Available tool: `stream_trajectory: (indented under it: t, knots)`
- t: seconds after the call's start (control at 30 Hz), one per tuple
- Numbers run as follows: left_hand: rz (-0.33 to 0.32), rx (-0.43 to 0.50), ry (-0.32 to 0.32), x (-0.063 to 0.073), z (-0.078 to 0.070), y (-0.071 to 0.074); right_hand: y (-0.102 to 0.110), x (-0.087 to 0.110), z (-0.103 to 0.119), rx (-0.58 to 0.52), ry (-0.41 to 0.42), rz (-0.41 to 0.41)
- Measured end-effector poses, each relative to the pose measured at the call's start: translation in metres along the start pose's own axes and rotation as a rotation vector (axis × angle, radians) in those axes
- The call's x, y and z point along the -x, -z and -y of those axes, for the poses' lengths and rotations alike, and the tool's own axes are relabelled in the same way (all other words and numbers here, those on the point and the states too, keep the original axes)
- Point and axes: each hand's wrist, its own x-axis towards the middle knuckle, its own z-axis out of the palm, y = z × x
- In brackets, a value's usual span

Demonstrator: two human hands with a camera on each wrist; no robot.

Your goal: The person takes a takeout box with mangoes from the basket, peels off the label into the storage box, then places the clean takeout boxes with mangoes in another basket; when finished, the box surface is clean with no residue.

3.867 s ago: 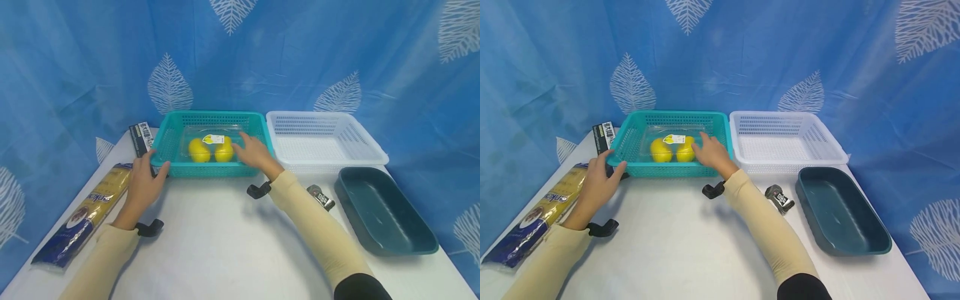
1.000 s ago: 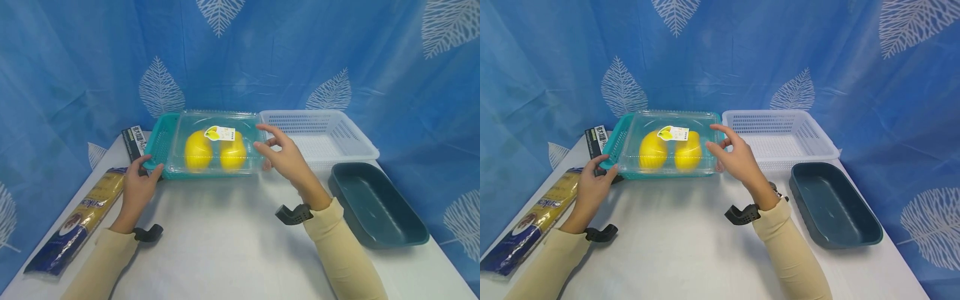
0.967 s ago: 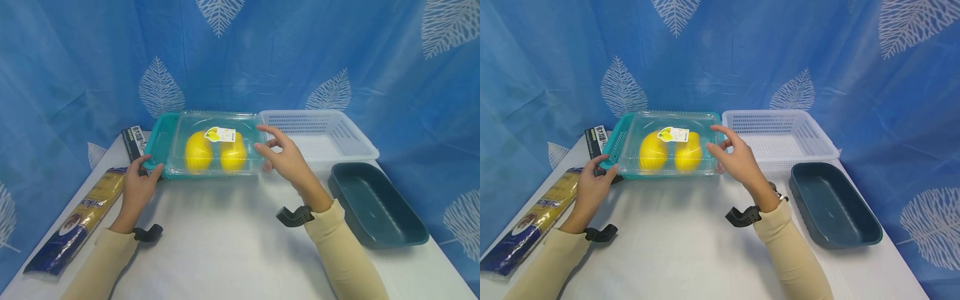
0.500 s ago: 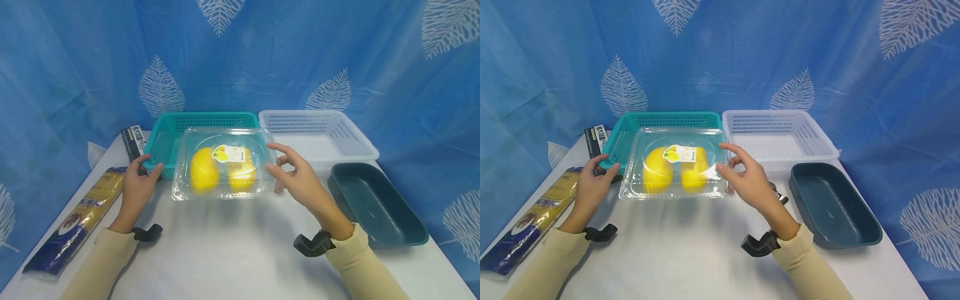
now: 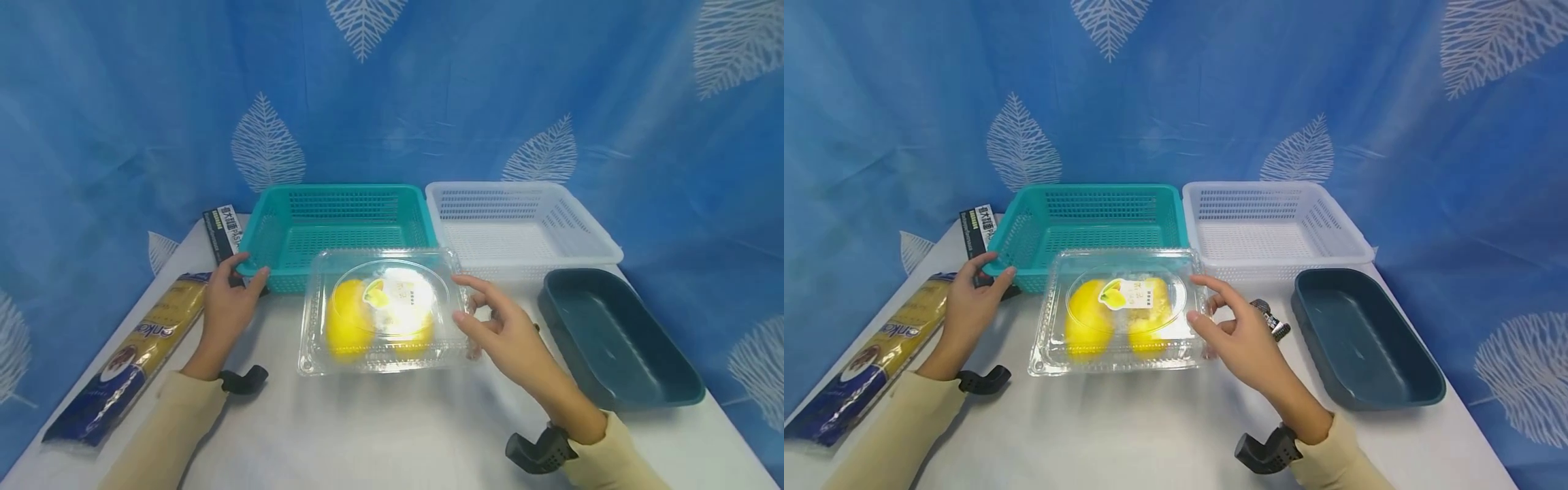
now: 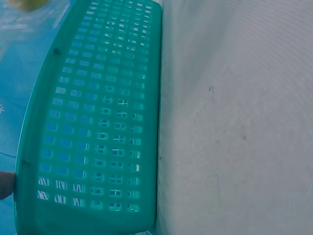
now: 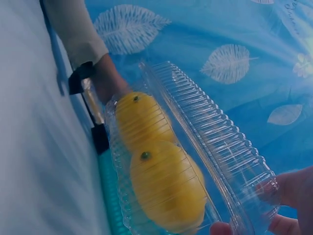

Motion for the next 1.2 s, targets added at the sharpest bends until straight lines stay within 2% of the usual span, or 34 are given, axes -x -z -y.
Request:
stream_trajectory:
  t: [0.3,0.5,0.7,1.2]
  knots:
    - [-0.006,-0.016,0.019,0.001,0.000,-0.002,-0.001,0.016,-0.036,-0.064,-0.026,0.000]
    - [-0.012,-0.019,-0.003,0.002,0.000,-0.002,-0.003,0.020,-0.050,-0.077,-0.031,0.003]
    - [-0.005,-0.016,-0.011,0.001,-0.002,-0.002,-0.004,0.020,-0.055,-0.078,-0.026,-0.003]
    - [-0.002,-0.019,-0.030,0.002,-0.004,0.000,-0.006,0.019,-0.061,-0.063,-0.102,-0.025]
